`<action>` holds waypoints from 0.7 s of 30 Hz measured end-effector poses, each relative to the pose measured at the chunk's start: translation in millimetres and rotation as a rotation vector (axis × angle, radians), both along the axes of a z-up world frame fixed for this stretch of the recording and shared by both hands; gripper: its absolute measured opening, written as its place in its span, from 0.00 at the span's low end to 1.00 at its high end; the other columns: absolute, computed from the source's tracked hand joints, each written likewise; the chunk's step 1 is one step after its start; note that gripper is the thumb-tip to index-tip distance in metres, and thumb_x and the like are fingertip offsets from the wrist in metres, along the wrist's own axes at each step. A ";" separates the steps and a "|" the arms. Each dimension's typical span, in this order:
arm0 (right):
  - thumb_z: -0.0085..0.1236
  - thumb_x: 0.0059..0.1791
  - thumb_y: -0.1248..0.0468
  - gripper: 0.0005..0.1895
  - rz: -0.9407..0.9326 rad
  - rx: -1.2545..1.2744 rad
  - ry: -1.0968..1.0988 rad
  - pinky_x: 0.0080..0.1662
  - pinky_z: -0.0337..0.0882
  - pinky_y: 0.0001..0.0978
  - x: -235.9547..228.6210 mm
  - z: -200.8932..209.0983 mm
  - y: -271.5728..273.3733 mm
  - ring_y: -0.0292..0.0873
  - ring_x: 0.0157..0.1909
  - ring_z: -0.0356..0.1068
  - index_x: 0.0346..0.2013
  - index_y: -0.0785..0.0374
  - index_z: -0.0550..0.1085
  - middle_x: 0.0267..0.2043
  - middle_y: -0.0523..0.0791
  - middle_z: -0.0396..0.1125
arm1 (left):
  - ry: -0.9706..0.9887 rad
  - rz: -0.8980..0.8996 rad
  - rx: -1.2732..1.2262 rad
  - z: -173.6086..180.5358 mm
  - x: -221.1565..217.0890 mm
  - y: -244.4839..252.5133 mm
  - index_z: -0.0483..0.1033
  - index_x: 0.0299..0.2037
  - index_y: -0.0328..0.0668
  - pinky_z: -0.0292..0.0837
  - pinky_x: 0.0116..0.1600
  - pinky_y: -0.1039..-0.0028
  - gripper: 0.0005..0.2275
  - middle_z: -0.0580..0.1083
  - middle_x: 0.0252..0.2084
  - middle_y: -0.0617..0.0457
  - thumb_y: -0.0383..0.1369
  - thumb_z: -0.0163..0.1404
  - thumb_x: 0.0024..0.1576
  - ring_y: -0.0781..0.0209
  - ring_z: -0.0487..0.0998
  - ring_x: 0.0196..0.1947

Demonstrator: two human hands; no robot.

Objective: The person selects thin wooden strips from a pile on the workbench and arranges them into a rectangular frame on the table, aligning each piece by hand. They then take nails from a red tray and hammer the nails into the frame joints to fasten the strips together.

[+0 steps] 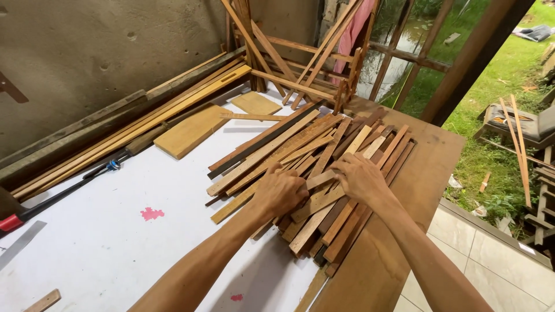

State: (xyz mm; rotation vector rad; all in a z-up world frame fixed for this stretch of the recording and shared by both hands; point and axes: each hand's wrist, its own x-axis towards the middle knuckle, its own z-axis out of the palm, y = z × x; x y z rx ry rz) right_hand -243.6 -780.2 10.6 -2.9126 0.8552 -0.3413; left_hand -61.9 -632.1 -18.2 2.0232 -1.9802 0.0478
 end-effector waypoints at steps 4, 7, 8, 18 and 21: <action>0.56 0.51 0.58 0.14 0.070 -0.091 -0.088 0.59 0.68 0.40 -6.6 -0.1 -0.2 0.44 0.53 0.69 0.50 0.57 0.78 0.49 0.45 0.69 | -0.064 -0.005 -0.032 24.3 -0.1 19.2 0.79 0.30 0.46 0.56 0.64 0.55 0.14 0.72 0.23 0.55 0.44 0.50 0.62 0.62 0.69 0.24; 0.57 0.49 0.58 0.15 0.123 -0.165 -0.183 0.58 0.68 0.43 -14.2 27.0 23.3 0.47 0.54 0.68 0.48 0.59 0.78 0.50 0.45 0.70 | -0.061 0.010 -0.094 38.1 -2.9 36.6 0.79 0.29 0.48 0.53 0.68 0.52 0.14 0.71 0.21 0.57 0.43 0.49 0.62 0.63 0.70 0.24; 0.57 0.50 0.58 0.15 0.126 -0.138 -0.190 0.57 0.68 0.42 -16.6 37.2 32.5 0.47 0.53 0.69 0.49 0.58 0.78 0.49 0.45 0.69 | -0.113 0.008 -0.118 43.3 -3.1 43.2 0.79 0.29 0.47 0.54 0.67 0.52 0.13 0.70 0.21 0.57 0.43 0.50 0.62 0.63 0.70 0.25; 0.62 0.46 0.61 0.15 0.297 -0.184 -0.289 0.52 0.70 0.44 -22.2 68.2 115.2 0.50 0.51 0.69 0.47 0.60 0.78 0.49 0.48 0.69 | -0.155 0.064 -0.164 85.3 -7.8 144.5 0.79 0.28 0.49 0.56 0.68 0.50 0.08 0.71 0.22 0.57 0.35 0.51 0.59 0.64 0.72 0.27; 0.60 0.48 0.62 0.09 0.339 -0.139 -0.224 0.52 0.72 0.39 -7.5 68.3 146.3 0.47 0.49 0.71 0.42 0.58 0.78 0.45 0.45 0.70 | -0.089 0.192 -0.030 111.1 -13.7 192.3 0.79 0.26 0.51 0.62 0.64 0.58 0.06 0.75 0.25 0.58 0.32 0.53 0.56 0.64 0.72 0.29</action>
